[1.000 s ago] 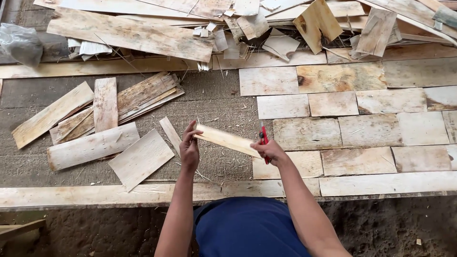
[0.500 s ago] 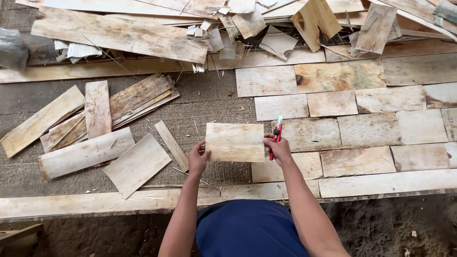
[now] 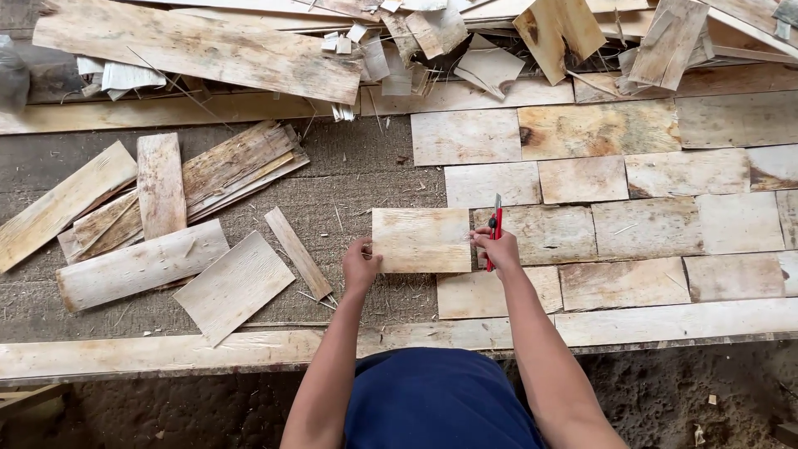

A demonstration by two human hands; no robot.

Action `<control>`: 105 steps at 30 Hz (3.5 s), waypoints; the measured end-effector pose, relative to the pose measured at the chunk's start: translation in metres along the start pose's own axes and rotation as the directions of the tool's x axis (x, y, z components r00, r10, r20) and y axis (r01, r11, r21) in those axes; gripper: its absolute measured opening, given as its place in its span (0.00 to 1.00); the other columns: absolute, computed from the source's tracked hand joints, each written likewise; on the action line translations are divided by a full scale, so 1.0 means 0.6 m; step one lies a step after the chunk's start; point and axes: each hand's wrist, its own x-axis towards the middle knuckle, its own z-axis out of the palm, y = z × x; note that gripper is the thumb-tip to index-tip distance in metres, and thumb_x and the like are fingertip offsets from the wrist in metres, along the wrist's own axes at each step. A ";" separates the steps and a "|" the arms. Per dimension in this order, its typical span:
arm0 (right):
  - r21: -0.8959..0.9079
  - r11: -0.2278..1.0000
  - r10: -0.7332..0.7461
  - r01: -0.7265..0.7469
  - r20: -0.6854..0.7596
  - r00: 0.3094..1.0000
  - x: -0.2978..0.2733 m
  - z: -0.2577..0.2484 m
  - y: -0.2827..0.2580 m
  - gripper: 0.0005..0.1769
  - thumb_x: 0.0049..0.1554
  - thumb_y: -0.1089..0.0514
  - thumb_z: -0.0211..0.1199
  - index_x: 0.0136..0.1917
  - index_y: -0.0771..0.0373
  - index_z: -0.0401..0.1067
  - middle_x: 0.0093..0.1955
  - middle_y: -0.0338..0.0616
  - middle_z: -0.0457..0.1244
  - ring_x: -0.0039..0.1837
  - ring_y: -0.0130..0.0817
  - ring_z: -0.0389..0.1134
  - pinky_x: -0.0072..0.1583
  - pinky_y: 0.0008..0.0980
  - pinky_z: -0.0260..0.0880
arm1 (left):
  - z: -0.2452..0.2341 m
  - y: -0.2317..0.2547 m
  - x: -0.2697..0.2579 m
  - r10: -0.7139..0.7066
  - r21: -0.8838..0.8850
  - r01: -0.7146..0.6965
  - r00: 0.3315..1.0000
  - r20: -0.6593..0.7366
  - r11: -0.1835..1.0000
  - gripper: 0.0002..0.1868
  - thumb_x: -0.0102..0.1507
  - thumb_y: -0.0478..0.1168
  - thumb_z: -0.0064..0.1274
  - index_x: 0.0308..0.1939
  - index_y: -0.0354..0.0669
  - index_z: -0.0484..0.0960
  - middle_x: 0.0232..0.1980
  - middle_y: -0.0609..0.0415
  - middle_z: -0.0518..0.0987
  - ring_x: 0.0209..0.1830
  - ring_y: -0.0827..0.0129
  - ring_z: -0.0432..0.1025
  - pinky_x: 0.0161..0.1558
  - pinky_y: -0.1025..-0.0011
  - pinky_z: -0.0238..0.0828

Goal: Cutting and fitting thin wood pieces onto a frame to create a tiled surface.

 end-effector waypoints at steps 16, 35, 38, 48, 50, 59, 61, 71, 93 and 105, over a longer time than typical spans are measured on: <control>-0.069 0.998 0.012 -0.012 0.000 1.000 0.013 -0.005 -0.007 0.15 0.53 0.65 0.69 0.54 0.65 0.76 0.51 0.46 0.73 0.52 0.37 0.76 0.43 0.25 0.79 | 0.029 -0.014 0.006 -0.026 0.017 0.025 0.998 0.058 1.000 0.28 0.53 0.31 0.69 0.58 0.43 0.81 0.41 0.48 0.78 0.40 0.61 0.81 0.43 0.67 0.82; -0.155 0.988 -0.020 0.014 -0.036 0.999 0.021 -0.009 0.000 0.14 0.52 0.64 0.71 0.53 0.62 0.78 0.50 0.45 0.73 0.51 0.38 0.76 0.43 0.29 0.80 | 0.028 -0.003 -0.004 0.009 0.054 -0.013 0.997 0.075 0.998 0.28 0.53 0.32 0.68 0.58 0.43 0.81 0.41 0.49 0.78 0.41 0.62 0.82 0.46 0.67 0.81; -0.171 0.985 -0.017 0.009 -0.041 0.999 0.024 -0.008 0.004 0.14 0.51 0.63 0.71 0.52 0.62 0.78 0.50 0.44 0.73 0.51 0.38 0.75 0.44 0.28 0.80 | 0.026 -0.004 -0.007 0.011 0.047 -0.015 0.997 0.080 0.999 0.29 0.53 0.32 0.69 0.59 0.42 0.81 0.41 0.49 0.78 0.41 0.62 0.81 0.46 0.67 0.81; -0.139 0.990 -0.021 0.015 -0.044 0.999 0.025 -0.008 0.012 0.14 0.50 0.64 0.71 0.52 0.62 0.77 0.49 0.44 0.73 0.50 0.34 0.75 0.43 0.26 0.80 | 0.031 -0.015 -0.004 0.071 0.049 -0.075 0.995 0.076 0.996 0.31 0.52 0.32 0.69 0.59 0.42 0.81 0.40 0.48 0.78 0.40 0.60 0.81 0.47 0.65 0.81; -0.138 0.990 -0.021 0.015 -0.043 0.999 0.021 -0.007 0.008 0.14 0.50 0.64 0.70 0.52 0.62 0.77 0.49 0.44 0.73 0.50 0.34 0.75 0.42 0.26 0.79 | 0.031 -0.016 -0.004 0.078 0.053 -0.082 0.994 0.073 0.995 0.31 0.51 0.32 0.70 0.59 0.42 0.81 0.40 0.48 0.78 0.40 0.60 0.81 0.46 0.65 0.81; -0.119 0.993 -0.029 0.025 -0.032 0.999 0.012 -0.013 0.007 0.14 0.53 0.65 0.69 0.53 0.64 0.76 0.51 0.46 0.72 0.50 0.35 0.75 0.43 0.25 0.79 | 0.032 -0.010 -0.018 0.118 0.044 -0.119 0.993 0.030 0.992 0.32 0.51 0.33 0.70 0.59 0.43 0.79 0.42 0.48 0.76 0.42 0.58 0.80 0.46 0.64 0.81; -0.102 0.994 -0.028 0.024 -0.040 0.999 0.009 -0.020 0.014 0.13 0.53 0.66 0.68 0.53 0.64 0.76 0.50 0.47 0.72 0.50 0.36 0.76 0.43 0.25 0.79 | 0.033 -0.001 -0.028 0.146 0.065 -0.146 0.989 0.005 0.987 0.32 0.51 0.33 0.70 0.59 0.43 0.78 0.44 0.48 0.75 0.43 0.56 0.80 0.47 0.62 0.81; -0.364 0.931 -0.115 -0.017 -0.336 0.935 0.009 -0.186 0.152 0.08 0.52 0.56 0.70 0.47 0.51 0.81 0.37 0.40 0.71 0.33 0.35 0.72 0.37 0.31 0.75 | 0.116 0.023 -0.112 0.164 -0.051 -0.156 0.925 0.342 0.986 0.11 0.63 0.37 0.58 0.50 0.45 0.83 0.40 0.48 0.81 0.41 0.61 0.81 0.45 0.67 0.81; -0.538 0.830 -0.166 -0.150 -0.494 0.854 -0.052 -0.310 0.247 0.11 0.53 0.53 0.70 0.51 0.45 0.82 0.49 0.29 0.73 0.58 0.49 0.72 0.63 0.44 0.71 | 0.149 -0.008 -0.180 0.179 0.122 -0.279 0.837 0.517 0.952 0.29 0.62 0.39 0.59 0.67 0.34 0.73 0.57 0.41 0.74 0.59 0.52 0.77 0.59 0.62 0.76; -0.460 0.875 -0.123 -0.153 -0.514 0.849 -0.083 -0.299 0.216 0.10 0.52 0.53 0.68 0.48 0.45 0.82 0.39 0.36 0.72 0.41 0.42 0.75 0.53 0.38 0.74 | 0.145 -0.010 -0.190 0.221 0.070 -0.297 0.830 0.512 0.952 0.30 0.61 0.37 0.59 0.67 0.34 0.74 0.58 0.41 0.72 0.59 0.50 0.76 0.59 0.62 0.77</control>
